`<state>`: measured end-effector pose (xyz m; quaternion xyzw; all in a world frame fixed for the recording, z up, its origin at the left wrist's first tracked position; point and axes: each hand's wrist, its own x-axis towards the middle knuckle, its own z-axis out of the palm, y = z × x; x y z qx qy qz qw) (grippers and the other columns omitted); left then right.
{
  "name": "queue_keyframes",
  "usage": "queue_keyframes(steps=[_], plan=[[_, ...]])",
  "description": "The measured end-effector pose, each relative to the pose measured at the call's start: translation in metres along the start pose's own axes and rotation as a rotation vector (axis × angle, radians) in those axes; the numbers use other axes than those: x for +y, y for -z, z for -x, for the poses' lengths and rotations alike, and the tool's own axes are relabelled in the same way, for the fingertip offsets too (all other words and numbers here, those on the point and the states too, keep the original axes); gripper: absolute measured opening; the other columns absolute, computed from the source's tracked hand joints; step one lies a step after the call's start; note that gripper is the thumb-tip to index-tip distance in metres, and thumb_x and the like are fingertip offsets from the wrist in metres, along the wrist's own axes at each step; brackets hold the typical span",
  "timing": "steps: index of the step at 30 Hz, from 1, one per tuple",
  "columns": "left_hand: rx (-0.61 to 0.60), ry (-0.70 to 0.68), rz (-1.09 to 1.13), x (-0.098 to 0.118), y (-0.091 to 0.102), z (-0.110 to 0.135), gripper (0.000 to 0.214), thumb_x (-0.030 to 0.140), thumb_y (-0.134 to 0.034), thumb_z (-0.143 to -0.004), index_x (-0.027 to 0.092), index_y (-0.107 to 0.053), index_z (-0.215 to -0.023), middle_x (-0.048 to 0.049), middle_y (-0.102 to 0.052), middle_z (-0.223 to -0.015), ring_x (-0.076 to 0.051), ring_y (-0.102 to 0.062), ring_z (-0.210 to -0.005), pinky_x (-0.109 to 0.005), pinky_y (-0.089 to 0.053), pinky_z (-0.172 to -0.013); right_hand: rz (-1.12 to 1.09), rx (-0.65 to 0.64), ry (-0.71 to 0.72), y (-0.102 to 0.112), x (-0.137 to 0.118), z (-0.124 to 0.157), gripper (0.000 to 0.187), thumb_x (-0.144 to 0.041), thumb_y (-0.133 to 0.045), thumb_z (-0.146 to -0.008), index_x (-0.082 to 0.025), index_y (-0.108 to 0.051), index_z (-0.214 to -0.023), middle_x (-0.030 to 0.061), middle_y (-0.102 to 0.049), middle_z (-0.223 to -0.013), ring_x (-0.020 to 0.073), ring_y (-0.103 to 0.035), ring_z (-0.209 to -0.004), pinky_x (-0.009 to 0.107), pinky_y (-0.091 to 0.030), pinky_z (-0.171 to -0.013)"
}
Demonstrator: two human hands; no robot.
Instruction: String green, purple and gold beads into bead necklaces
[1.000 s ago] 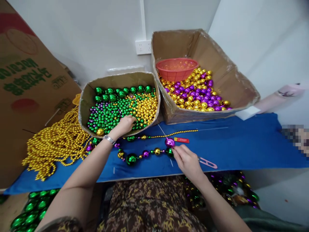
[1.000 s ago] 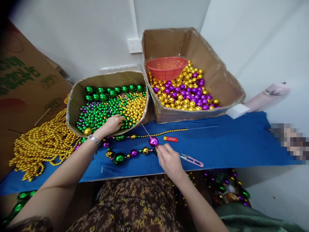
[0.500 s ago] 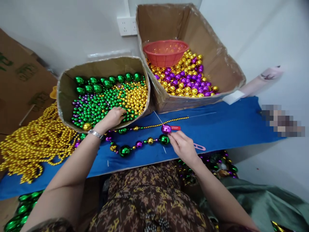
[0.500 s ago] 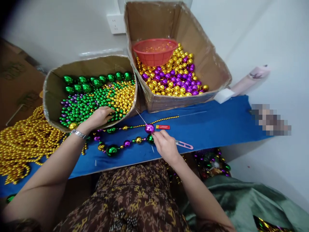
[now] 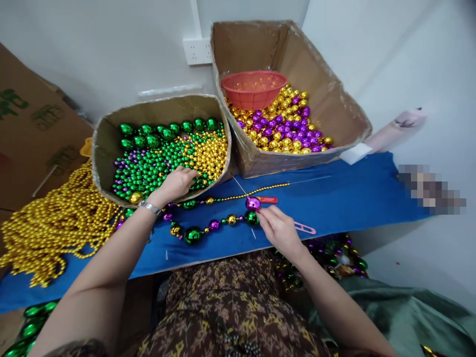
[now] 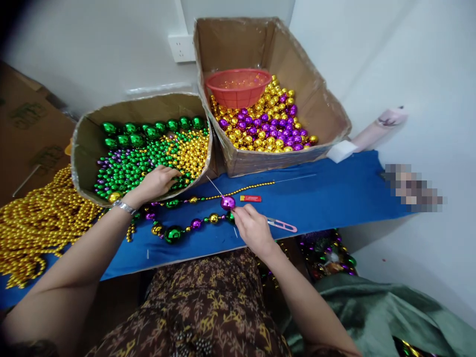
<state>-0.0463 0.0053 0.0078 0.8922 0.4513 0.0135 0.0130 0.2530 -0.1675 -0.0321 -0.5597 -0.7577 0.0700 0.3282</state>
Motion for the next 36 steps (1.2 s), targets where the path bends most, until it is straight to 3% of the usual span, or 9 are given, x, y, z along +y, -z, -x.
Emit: queue_keyframes(steps=[3, 5, 9, 12, 22, 27, 31, 36], plan=[[0.208, 0.110, 0.358, 0.010, 0.004, 0.005, 0.025, 0.025, -0.052, -0.087, 0.014, -0.066, -0.105, -0.0116, -0.067, -0.102, -0.026, -0.060, -0.099, -0.042, -0.046, -0.093, 0.005, -0.006, 0.008, -0.001, -0.001, 0.001, 0.031, -0.030, -0.039, -0.100, -0.018, -0.068, -0.100, 0.0069, -0.063, -0.082, 0.0150, -0.064, -0.072, 0.024, -0.051, -0.070], [0.295, 0.210, 0.774, 0.027, 0.009, 0.010, 0.029, 0.033, -0.058, -0.085, 0.014, -0.065, -0.105, -0.0093, -0.068, -0.100, -0.022, -0.064, -0.092, -0.040, -0.051, -0.088, -0.001, -0.009, 0.020, -0.004, -0.003, 0.000, 0.031, -0.030, -0.039, -0.100, -0.018, -0.068, -0.099, 0.0067, -0.064, -0.082, 0.0144, -0.064, -0.072, 0.023, -0.050, -0.069], [0.252, 0.323, 1.623, 0.067, 0.013, 0.017, 0.034, 0.035, -0.073, -0.075, 0.014, -0.067, -0.102, -0.0063, -0.070, -0.093, -0.018, -0.069, -0.084, -0.036, -0.056, -0.083, -0.006, -0.036, 0.049, -0.009, -0.010, -0.002, 0.031, -0.029, -0.039, -0.101, -0.018, -0.068, -0.100, 0.0056, -0.063, -0.081, 0.0127, -0.061, -0.068, 0.022, -0.048, -0.067], [0.210, 0.338, 1.880, 0.085, 0.012, 0.019, 0.029, 0.028, -0.079, -0.072, 0.015, -0.071, -0.096, -0.0044, -0.071, -0.087, -0.015, -0.070, -0.081, -0.031, -0.057, -0.081, 0.015, -0.052, 0.081, -0.010, -0.013, -0.003, 0.031, -0.028, -0.039, -0.101, -0.017, -0.068, -0.100, 0.0053, -0.062, -0.080, 0.0126, -0.060, -0.067, 0.022, -0.047, -0.065], [0.176, 0.333, 1.927, 0.095, 0.008, 0.019, 0.027, 0.026, -0.081, -0.070, 0.015, -0.074, -0.094, -0.0051, -0.072, -0.087, -0.014, -0.069, -0.077, -0.028, -0.058, -0.078, 0.078, -0.053, 0.102, -0.007, -0.009, -0.002, 0.031, -0.027, -0.038, -0.101, -0.017, -0.068, -0.098, 0.0043, -0.060, -0.078, 0.0118, -0.059, -0.064, 0.022, -0.045, -0.061], [0.234, 0.319, 1.799, 0.098, 0.014, 0.017, 0.030, 0.031, -0.082, -0.068, 0.016, -0.074, -0.093, -0.0050, -0.073, -0.088, -0.014, -0.069, -0.075, -0.031, -0.058, -0.078, 0.150, -0.044, 0.112, -0.005, -0.006, -0.001, 0.029, -0.024, -0.040, -0.099, -0.019, -0.068, -0.100, 0.0042, -0.059, -0.079, 0.0114, -0.057, -0.063, 0.022, -0.043, -0.058], [0.280, 0.278, 1.616, 0.102, 0.018, 0.013, 0.030, 0.032, -0.080, -0.070, 0.016, -0.073, -0.095, -0.0040, -0.072, -0.082, -0.012, -0.066, -0.070, -0.026, -0.056, -0.071, 0.202, -0.060, 0.079, 0.003, -0.002, -0.003, 0.028, -0.025, -0.041, -0.099, -0.020, -0.069, -0.100, 0.0047, -0.059, -0.079, 0.0122, -0.058, -0.064, 0.022, -0.044, -0.058], [0.298, 0.157, 1.446, 0.123, 0.013, 0.005, 0.026, 0.029, -0.080, -0.069, 0.015, -0.070, -0.089, -0.0032, -0.070, -0.079, -0.012, -0.063, -0.070, -0.022, -0.052, -0.066, 0.111, -0.023, 0.011, 0.004, 0.022, -0.007, 0.028, -0.028, -0.042, -0.099, -0.022, -0.068, -0.106, 0.0073, -0.064, -0.095, 0.0154, -0.063, -0.083, 0.025, -0.051, -0.074]])
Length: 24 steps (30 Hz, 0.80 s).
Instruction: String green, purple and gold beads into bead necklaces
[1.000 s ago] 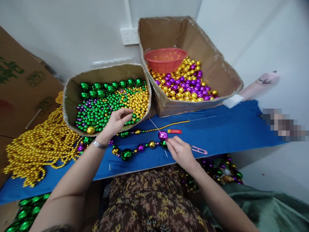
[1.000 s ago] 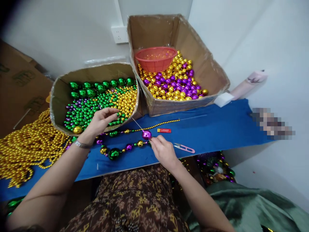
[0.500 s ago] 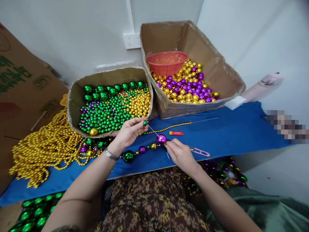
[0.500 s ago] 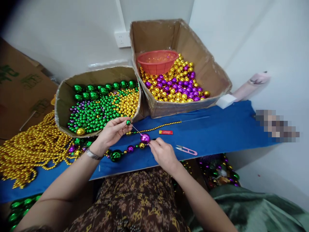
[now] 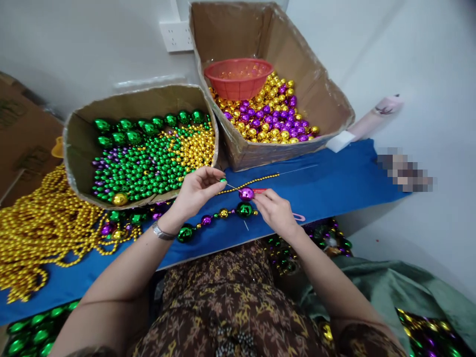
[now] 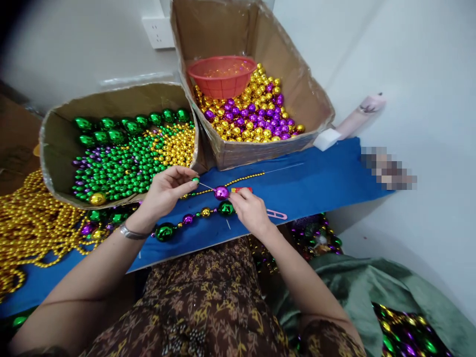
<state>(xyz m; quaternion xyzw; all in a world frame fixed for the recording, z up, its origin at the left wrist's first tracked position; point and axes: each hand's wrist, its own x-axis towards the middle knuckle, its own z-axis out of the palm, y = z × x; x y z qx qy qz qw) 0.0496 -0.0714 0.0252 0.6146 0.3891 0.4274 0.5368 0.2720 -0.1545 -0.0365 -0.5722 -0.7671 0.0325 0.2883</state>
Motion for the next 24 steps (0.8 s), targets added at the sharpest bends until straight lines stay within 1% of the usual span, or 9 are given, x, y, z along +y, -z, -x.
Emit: queue_keyframes(steps=[3, 7, 10, 13, 15, 17, 19, 22, 24], plan=[[-0.060, 0.008, -0.023, -0.013, -0.021, 0.001, 0.025, 0.031, -0.078, -0.071, 0.015, -0.070, -0.089, -0.0043, -0.071, -0.081, -0.014, -0.064, -0.072, -0.024, -0.052, -0.067, -0.091, 0.019, -0.042, -0.018, 0.019, 0.004, 0.027, -0.026, -0.043, -0.098, -0.021, -0.068, -0.106, 0.0082, -0.065, -0.100, 0.0170, -0.064, -0.090, 0.027, -0.052, -0.080], [-0.074, 0.017, -0.043, -0.040, -0.043, 0.001, 0.022, 0.035, -0.073, -0.075, 0.016, -0.072, -0.087, -0.0047, -0.072, -0.081, -0.016, -0.065, -0.073, -0.027, -0.052, -0.069, -0.139, 0.029, -0.114, -0.050, 0.027, 0.014, 0.025, -0.024, -0.044, -0.097, -0.019, -0.069, -0.095, 0.0066, -0.064, -0.087, 0.0160, -0.063, -0.078, 0.026, -0.051, -0.075], [-0.038, 0.021, -0.047, -0.055, -0.046, 0.000, 0.024, 0.038, -0.072, -0.076, 0.016, -0.074, -0.086, -0.0051, -0.074, -0.083, -0.017, -0.066, -0.075, -0.028, -0.052, -0.071, -0.155, 0.025, -0.132, -0.067, 0.017, 0.016, 0.025, -0.023, -0.043, -0.097, -0.019, -0.068, -0.092, 0.0055, -0.062, -0.082, 0.0149, -0.062, -0.077, 0.024, -0.051, -0.075], [0.008, 0.062, -0.016, -0.061, -0.043, 0.000, 0.029, 0.041, -0.072, -0.075, 0.016, -0.074, -0.089, -0.0061, -0.075, -0.088, -0.018, -0.066, -0.079, -0.029, -0.051, -0.075, -0.167, 0.018, -0.146, -0.078, 0.003, 0.015, 0.026, -0.024, -0.043, -0.098, -0.018, -0.067, -0.089, 0.0051, -0.062, -0.080, 0.0142, -0.062, -0.077, 0.023, -0.049, -0.076], [0.000, 0.069, -0.002, -0.063, -0.041, -0.002, 0.030, 0.042, -0.071, -0.076, 0.015, -0.074, -0.089, -0.0069, -0.075, -0.091, -0.018, -0.066, -0.081, -0.029, -0.051, -0.077, -0.169, 0.010, -0.155, -0.081, -0.003, 0.014, 0.026, -0.026, -0.044, -0.098, -0.018, -0.067, -0.088, 0.0048, -0.063, -0.079, 0.0143, -0.062, -0.077, 0.023, -0.049, -0.076], [-0.027, 0.051, 0.001, -0.066, -0.041, -0.005, 0.029, 0.043, -0.069, -0.079, 0.015, -0.073, -0.088, -0.0070, -0.075, -0.092, -0.017, -0.066, -0.083, -0.028, -0.050, -0.078, -0.162, 0.007, -0.172, -0.080, -0.002, 0.013, 0.024, -0.028, -0.047, -0.098, -0.019, -0.067, -0.089, 0.0052, -0.065, -0.080, 0.0154, -0.062, -0.077, 0.024, -0.049, -0.076], [-0.051, 0.022, -0.008, -0.069, -0.042, -0.009, 0.028, 0.043, -0.066, -0.082, 0.015, -0.072, -0.085, -0.0065, -0.074, -0.091, -0.017, -0.065, -0.082, -0.028, -0.049, -0.077, -0.149, 0.007, -0.194, -0.073, 0.003, 0.013, 0.019, -0.029, -0.050, -0.096, -0.019, -0.067, -0.095, 0.0065, -0.067, -0.085, 0.0169, -0.063, -0.080, 0.026, -0.049, -0.077], [-0.104, -0.024, -0.097, -0.074, -0.046, -0.015, 0.028, 0.043, -0.063, -0.084, 0.016, -0.069, -0.082, -0.0055, -0.073, -0.085, -0.017, -0.064, -0.078, -0.027, -0.049, -0.074, -0.185, 0.014, -0.216, -0.050, 0.012, 0.009, 0.023, -0.029, -0.052, -0.095, -0.019, -0.063, -0.112, 0.0076, -0.069, -0.098, 0.0158, -0.064, -0.080, 0.026, -0.051, -0.075], [-0.160, -0.067, -0.190, -0.075, -0.049, -0.019, 0.027, 0.041, -0.060, -0.086, 0.016, -0.069, -0.082, -0.0046, -0.071, -0.081, -0.016, -0.063, -0.075, -0.026, -0.047, -0.072, -0.264, 0.055, -0.231, -0.033, 0.014, 0.003, 0.027, -0.030, -0.049, -0.096, -0.019, -0.061, -0.118, 0.0071, -0.068, -0.102, 0.0141, -0.064, -0.078, 0.025, -0.051, -0.073]])
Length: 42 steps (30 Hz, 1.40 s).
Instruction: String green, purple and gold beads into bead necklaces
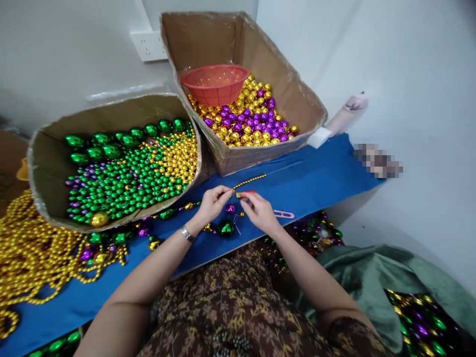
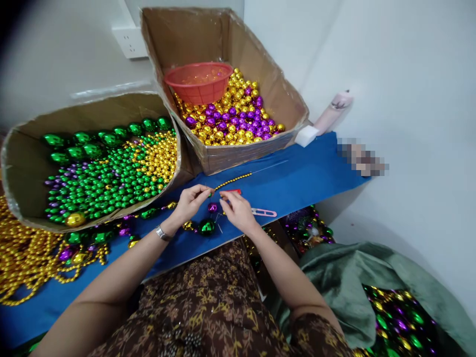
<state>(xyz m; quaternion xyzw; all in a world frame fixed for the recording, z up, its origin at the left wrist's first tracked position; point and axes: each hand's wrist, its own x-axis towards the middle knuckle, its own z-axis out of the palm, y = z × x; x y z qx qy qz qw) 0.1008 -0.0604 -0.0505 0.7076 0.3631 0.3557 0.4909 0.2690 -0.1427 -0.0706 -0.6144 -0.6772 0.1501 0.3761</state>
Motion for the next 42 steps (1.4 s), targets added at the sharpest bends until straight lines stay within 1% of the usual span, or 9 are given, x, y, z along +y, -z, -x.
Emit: queue_keyframes(steps=[6, 11, 21, 26, 30, 33, 35, 38, 42], plan=[[-0.128, -0.159, -0.187, 0.001, -0.011, -0.007, 0.023, 0.033, -0.055, -0.089, 0.015, -0.066, -0.079, -0.0023, -0.065, -0.073, -0.014, -0.057, -0.066, -0.025, -0.042, -0.066, -0.116, 0.140, 0.055, 0.014, -0.020, -0.023, 0.023, -0.033, -0.051, -0.094, -0.020, -0.068, -0.104, 0.0058, -0.066, -0.095, 0.0153, -0.064, -0.083, 0.027, -0.051, -0.076], [-0.160, -0.021, 0.000, 0.004, -0.016, -0.015, 0.035, 0.048, -0.059, -0.084, 0.014, -0.066, -0.082, -0.0018, -0.063, -0.071, -0.012, -0.051, -0.061, -0.024, -0.040, -0.059, -0.156, 0.279, 0.012, 0.027, -0.019, -0.042, 0.021, -0.035, -0.053, -0.093, -0.020, -0.065, -0.084, 0.0034, -0.065, -0.084, 0.0149, -0.061, -0.077, 0.027, -0.048, -0.072], [-0.306, 0.138, 0.124, -0.003, -0.014, -0.025, 0.042, 0.054, -0.061, -0.082, 0.013, -0.065, -0.075, -0.0034, -0.063, -0.071, -0.011, -0.050, -0.060, -0.023, -0.039, -0.058, -0.409, 0.611, -0.243, 0.089, 0.028, -0.072, 0.035, -0.052, -0.056, -0.087, -0.020, -0.051, -0.073, -0.0051, -0.050, -0.057, 0.0070, -0.045, -0.049, 0.022, -0.037, -0.051], [-0.309, 0.208, 0.152, -0.003, -0.008, -0.027, 0.037, 0.051, -0.067, -0.079, 0.013, -0.067, -0.076, -0.0038, -0.065, -0.071, -0.011, -0.050, -0.060, -0.022, -0.037, -0.055, -0.436, 0.787, -0.441, 0.116, 0.077, -0.068, 0.041, -0.059, -0.051, -0.086, -0.021, -0.048, -0.073, -0.0081, -0.040, -0.050, 0.0068, -0.041, -0.043, 0.019, -0.034, -0.045], [-0.226, 0.293, 0.330, 0.007, -0.004, -0.027, 0.035, 0.048, -0.074, -0.073, 0.014, -0.066, -0.073, -0.0042, -0.067, -0.074, -0.011, -0.052, -0.060, -0.023, -0.040, -0.058, -0.043, 0.519, -0.675, 0.132, 0.123, -0.054, 0.042, -0.055, -0.038, -0.092, -0.019, -0.052, -0.077, -0.0046, -0.046, -0.054, 0.0092, -0.047, -0.046, 0.021, -0.038, -0.046], [-0.176, 0.343, 0.437, 0.014, -0.003, -0.027, 0.034, 0.047, -0.078, -0.068, 0.015, -0.068, -0.073, -0.0056, -0.069, -0.076, -0.015, -0.059, -0.071, -0.026, -0.044, -0.067, 0.150, 0.362, -0.734, 0.133, 0.139, -0.044, 0.033, -0.047, -0.049, -0.089, -0.017, -0.062, -0.086, 0.0029, -0.058, -0.068, 0.0155, -0.058, -0.062, 0.025, -0.044, -0.055], [-0.153, 0.333, 0.437, 0.017, -0.003, -0.028, 0.032, 0.046, -0.078, -0.069, 0.015, -0.070, -0.073, -0.0062, -0.070, -0.078, -0.016, -0.061, -0.076, -0.027, -0.045, -0.073, 0.264, 0.335, -0.711, 0.127, 0.139, -0.043, 0.031, -0.040, -0.055, -0.086, -0.018, -0.064, -0.105, 0.0101, -0.064, -0.093, 0.0220, -0.061, -0.083, 0.030, -0.047, -0.066], [-0.127, 0.283, 0.367, 0.021, -0.002, -0.030, 0.028, 0.043, -0.076, -0.072, 0.016, -0.072, -0.076, -0.0056, -0.072, -0.082, -0.017, -0.062, -0.080, -0.027, -0.045, -0.077, 0.622, 0.038, -0.554, 0.111, 0.129, -0.052, 0.042, -0.032, -0.044, -0.093, -0.020, -0.052, -0.133, 0.0164, -0.053, -0.127, 0.0284, -0.055, -0.108, 0.035, -0.048, -0.076], [-0.124, 0.252, 0.325, 0.031, -0.002, -0.032, 0.026, 0.042, -0.074, -0.076, 0.016, -0.072, -0.077, -0.0054, -0.073, -0.081, -0.016, -0.063, -0.079, -0.027, -0.046, -0.075, 0.771, -0.292, -0.355, 0.084, 0.119, -0.075, 0.041, -0.025, -0.033, -0.097, -0.025, -0.051, -0.134, 0.0134, -0.048, -0.136, 0.0270, -0.053, -0.112, 0.035, -0.047, -0.082]])
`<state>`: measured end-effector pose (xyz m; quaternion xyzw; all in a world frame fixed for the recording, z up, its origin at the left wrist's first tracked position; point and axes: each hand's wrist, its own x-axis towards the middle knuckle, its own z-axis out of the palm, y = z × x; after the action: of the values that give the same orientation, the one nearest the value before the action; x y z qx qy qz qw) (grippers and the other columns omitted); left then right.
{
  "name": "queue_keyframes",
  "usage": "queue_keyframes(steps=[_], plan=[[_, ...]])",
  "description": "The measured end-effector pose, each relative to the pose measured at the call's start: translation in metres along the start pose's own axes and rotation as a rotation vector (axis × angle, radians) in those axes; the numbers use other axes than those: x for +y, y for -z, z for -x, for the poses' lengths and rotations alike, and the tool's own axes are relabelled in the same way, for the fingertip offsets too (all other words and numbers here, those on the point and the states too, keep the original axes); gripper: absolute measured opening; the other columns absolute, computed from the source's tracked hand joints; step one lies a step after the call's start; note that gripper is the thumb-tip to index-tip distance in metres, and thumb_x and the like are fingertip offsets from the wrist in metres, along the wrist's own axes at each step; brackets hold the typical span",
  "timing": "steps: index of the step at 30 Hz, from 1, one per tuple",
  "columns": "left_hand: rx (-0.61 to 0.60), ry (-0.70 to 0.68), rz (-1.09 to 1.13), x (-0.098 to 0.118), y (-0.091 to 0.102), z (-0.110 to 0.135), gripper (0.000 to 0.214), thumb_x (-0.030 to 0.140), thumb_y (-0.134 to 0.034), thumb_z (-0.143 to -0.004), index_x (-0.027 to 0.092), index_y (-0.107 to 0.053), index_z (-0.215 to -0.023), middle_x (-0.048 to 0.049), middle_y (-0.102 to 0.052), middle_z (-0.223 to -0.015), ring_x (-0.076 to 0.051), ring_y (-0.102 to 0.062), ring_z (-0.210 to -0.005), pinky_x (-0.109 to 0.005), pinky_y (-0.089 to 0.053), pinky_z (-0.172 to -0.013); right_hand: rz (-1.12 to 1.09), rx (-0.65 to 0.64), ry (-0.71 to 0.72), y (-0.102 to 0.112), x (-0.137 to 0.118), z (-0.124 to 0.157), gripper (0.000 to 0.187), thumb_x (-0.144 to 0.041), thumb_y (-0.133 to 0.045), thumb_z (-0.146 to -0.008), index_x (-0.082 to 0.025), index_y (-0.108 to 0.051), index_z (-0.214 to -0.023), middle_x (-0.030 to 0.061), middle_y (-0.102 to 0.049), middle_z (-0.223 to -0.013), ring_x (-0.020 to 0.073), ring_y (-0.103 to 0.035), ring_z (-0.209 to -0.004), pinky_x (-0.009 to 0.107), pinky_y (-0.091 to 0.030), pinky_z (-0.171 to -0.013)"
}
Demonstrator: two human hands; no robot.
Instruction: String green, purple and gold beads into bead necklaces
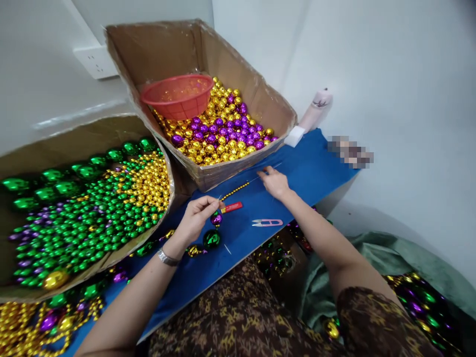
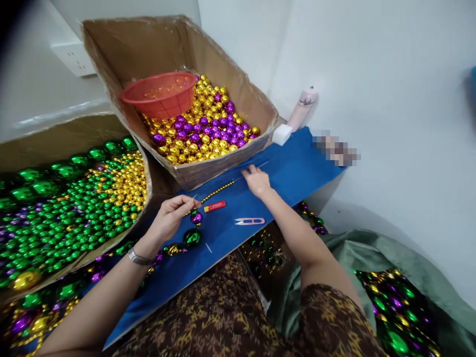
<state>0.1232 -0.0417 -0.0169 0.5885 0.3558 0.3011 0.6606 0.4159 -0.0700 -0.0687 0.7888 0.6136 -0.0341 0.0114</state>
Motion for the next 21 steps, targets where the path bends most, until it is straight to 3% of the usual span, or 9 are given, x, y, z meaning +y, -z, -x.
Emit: queue_keyframes(steps=[5, 9, 12, 16, 21], plan=[[0.011, 0.079, 0.135, 0.009, -0.004, 0.001, 0.031, 0.043, -0.077, -0.073, 0.014, -0.071, -0.080, -0.0058, -0.071, -0.071, -0.015, -0.064, -0.068, -0.027, -0.049, -0.071, -0.013, -0.057, 0.103, -0.005, -0.014, -0.020, 0.032, -0.022, -0.036, -0.097, -0.020, -0.062, -0.114, 0.0127, -0.053, -0.132, 0.0241, -0.057, -0.107, 0.031, -0.046, -0.078], [0.062, 0.134, 0.264, 0.011, 0.002, -0.001, 0.031, 0.042, -0.078, -0.071, 0.014, -0.069, -0.080, -0.0035, -0.068, -0.067, -0.014, -0.064, -0.063, -0.025, -0.050, -0.066, -0.072, -0.070, 0.124, 0.007, -0.010, -0.018, 0.028, -0.027, -0.039, -0.097, -0.017, -0.061, -0.110, 0.0123, -0.066, -0.111, 0.0197, -0.064, -0.087, 0.026, -0.043, -0.069], [0.082, 0.138, 0.296, 0.014, 0.007, -0.003, 0.028, 0.039, -0.077, -0.073, 0.014, -0.068, -0.081, 0.0007, -0.061, -0.061, -0.009, -0.056, -0.054, -0.024, -0.049, -0.063, -0.133, -0.064, 0.185, 0.029, -0.007, -0.006, 0.024, -0.030, -0.041, -0.097, -0.019, -0.062, -0.103, 0.0061, -0.070, -0.092, 0.0168, -0.064, -0.078, 0.024, -0.040, -0.066], [0.108, 0.124, 0.240, 0.021, 0.009, -0.006, 0.025, 0.039, -0.073, -0.076, 0.016, -0.068, -0.084, 0.0072, -0.045, -0.048, -0.005, -0.038, -0.043, -0.022, -0.048, -0.059, -0.186, 0.019, 0.331, 0.065, -0.010, 0.020, 0.019, -0.029, -0.046, -0.094, -0.021, -0.062, -0.094, 0.0043, -0.068, -0.092, 0.0152, -0.061, -0.076, 0.024, -0.035, -0.062], [0.107, 0.105, 0.188, 0.028, 0.010, -0.009, 0.028, 0.041, -0.075, -0.073, 0.015, -0.068, -0.081, 0.0037, -0.052, -0.057, -0.005, -0.039, -0.047, -0.022, -0.044, -0.056, -0.227, 0.133, 0.623, 0.109, -0.033, 0.052, 0.025, -0.030, -0.041, -0.098, -0.018, -0.061, -0.093, 0.0048, -0.062, -0.085, 0.0131, -0.052, -0.067, 0.025, -0.031, -0.057]])
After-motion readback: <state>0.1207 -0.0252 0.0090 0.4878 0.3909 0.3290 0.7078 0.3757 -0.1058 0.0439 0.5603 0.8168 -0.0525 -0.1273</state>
